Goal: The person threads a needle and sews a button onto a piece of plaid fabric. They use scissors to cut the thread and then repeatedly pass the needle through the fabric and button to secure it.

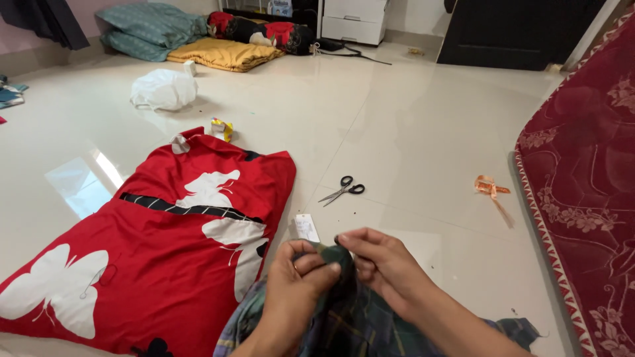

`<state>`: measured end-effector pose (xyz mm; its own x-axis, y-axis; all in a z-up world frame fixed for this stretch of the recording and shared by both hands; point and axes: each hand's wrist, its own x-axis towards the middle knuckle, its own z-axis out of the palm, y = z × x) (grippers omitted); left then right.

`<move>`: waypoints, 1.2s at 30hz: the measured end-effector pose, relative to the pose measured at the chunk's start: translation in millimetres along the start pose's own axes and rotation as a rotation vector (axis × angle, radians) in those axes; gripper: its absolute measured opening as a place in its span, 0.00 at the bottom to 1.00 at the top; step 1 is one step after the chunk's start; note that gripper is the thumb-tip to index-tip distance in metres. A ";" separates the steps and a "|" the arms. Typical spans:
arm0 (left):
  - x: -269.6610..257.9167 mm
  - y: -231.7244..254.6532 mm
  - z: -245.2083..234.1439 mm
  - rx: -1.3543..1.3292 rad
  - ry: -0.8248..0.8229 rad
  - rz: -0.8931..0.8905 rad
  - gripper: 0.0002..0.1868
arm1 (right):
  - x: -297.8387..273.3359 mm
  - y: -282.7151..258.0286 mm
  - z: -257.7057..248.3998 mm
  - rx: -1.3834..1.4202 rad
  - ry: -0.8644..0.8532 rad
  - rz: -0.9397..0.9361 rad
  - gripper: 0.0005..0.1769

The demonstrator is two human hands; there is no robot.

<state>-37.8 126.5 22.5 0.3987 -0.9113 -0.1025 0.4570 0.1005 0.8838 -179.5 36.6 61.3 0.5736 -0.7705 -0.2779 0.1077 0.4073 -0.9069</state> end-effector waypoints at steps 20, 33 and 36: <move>44.0 -89.6 -9.6 -0.503 0.390 -0.289 0.20 | 18.7 69.8 9.1 -0.623 0.252 -0.515 0.08; 56.7 10.6 -25.7 -0.232 -0.237 -0.243 0.19 | 27.5 14.5 -6.6 -0.275 0.142 -0.460 0.12; 39.9 31.6 -18.8 -0.084 -0.407 -0.366 0.26 | 22.7 -8.5 -6.2 -0.309 0.055 -0.480 0.14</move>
<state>7.4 100.8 37.8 -0.1304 -0.9717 -0.1968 0.5763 -0.2358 0.7825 -172.4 12.5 60.8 0.4748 -0.8616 0.1795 0.0982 -0.1508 -0.9837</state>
